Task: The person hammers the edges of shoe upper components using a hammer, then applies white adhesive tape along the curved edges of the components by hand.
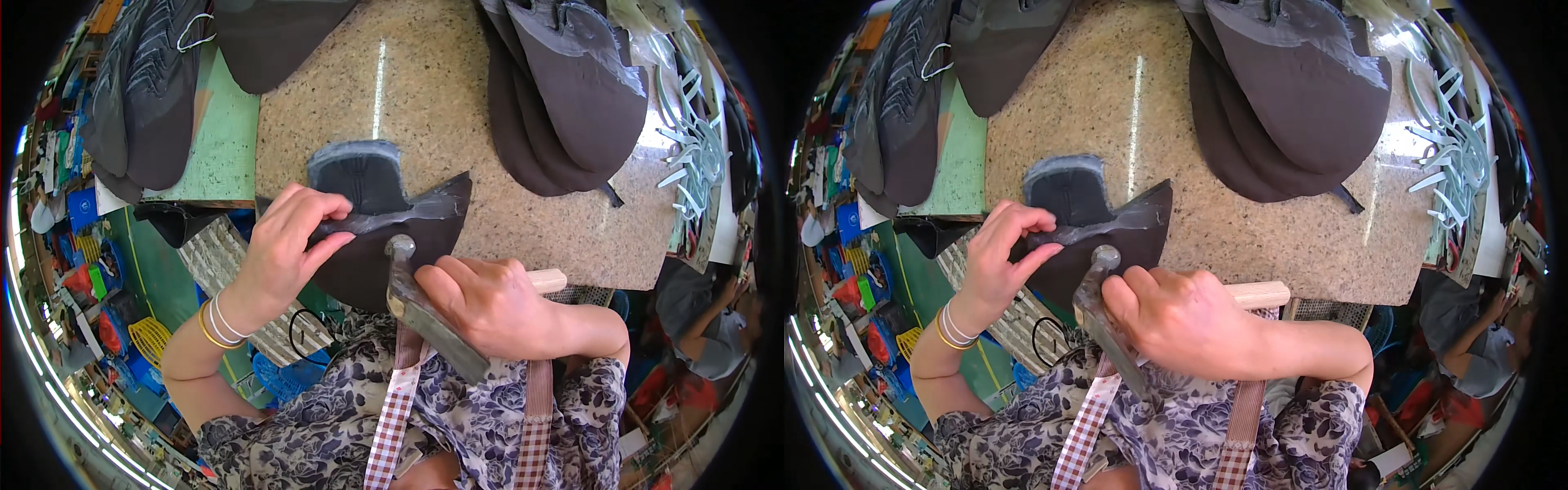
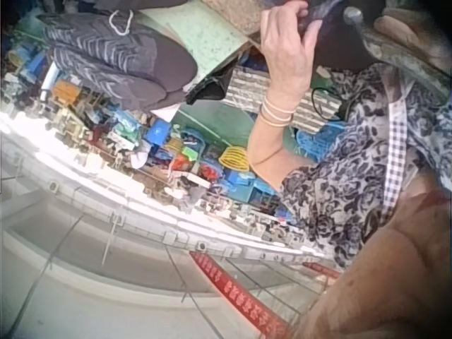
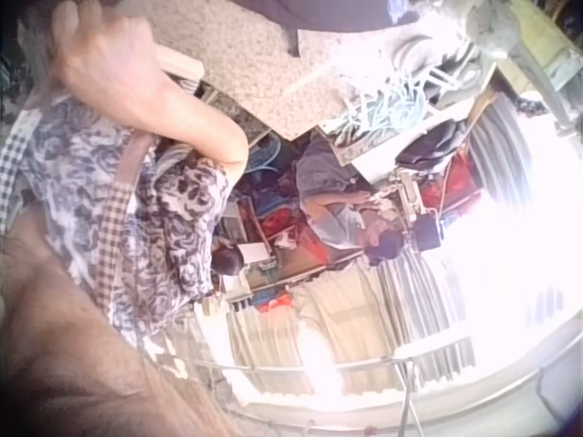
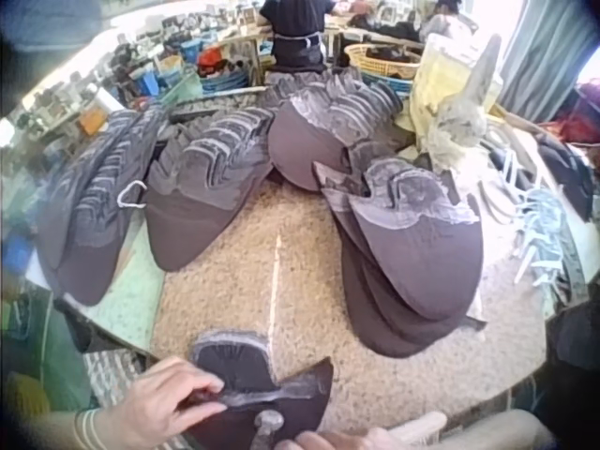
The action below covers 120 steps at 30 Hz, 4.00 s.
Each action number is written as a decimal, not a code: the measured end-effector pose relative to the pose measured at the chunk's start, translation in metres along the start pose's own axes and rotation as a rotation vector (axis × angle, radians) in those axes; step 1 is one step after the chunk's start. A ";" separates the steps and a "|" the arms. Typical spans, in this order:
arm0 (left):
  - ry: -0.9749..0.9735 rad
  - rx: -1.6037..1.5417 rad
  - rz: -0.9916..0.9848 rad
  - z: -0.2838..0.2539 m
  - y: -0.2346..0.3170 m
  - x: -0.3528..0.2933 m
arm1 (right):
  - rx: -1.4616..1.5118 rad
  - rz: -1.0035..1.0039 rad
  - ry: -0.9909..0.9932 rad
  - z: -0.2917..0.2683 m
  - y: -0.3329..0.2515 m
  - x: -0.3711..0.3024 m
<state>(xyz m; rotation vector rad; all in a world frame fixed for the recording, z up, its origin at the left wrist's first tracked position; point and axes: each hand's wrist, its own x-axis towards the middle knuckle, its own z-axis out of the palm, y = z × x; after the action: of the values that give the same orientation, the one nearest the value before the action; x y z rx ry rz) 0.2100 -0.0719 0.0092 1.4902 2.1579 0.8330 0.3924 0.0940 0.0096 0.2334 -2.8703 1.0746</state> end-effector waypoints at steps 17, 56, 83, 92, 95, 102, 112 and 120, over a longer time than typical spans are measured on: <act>0.038 -0.024 0.121 0.007 -0.019 -0.023 | -0.032 -0.025 0.077 -0.009 0.012 -0.011; 0.336 -0.085 0.186 0.041 -0.027 -0.018 | 0.195 -0.105 0.152 0.017 0.017 0.022; 0.262 0.185 0.100 0.036 -0.020 0.019 | -0.225 -0.103 0.217 0.030 0.003 0.006; 0.128 -0.502 -0.298 0.010 -0.034 0.024 | -0.378 0.242 -0.038 0.038 0.005 0.005; 0.322 -0.391 -0.196 -0.008 -0.030 0.018 | -0.324 0.246 -0.019 0.040 0.008 0.004; -0.171 0.382 0.264 0.018 -0.028 -0.003 | -0.351 0.282 0.098 0.030 0.009 0.005; 0.089 -0.004 0.135 -0.006 -0.027 0.031 | -0.377 0.123 0.101 0.033 0.009 0.002; -0.181 -0.001 0.284 0.009 -0.017 0.081 | -0.372 0.053 0.451 0.001 0.012 -0.017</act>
<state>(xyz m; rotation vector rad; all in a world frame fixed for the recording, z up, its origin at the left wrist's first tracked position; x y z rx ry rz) 0.1742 0.0013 -0.0075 1.8247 1.8422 0.7546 0.4074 0.1048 -0.0007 -0.0973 -2.5988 0.4947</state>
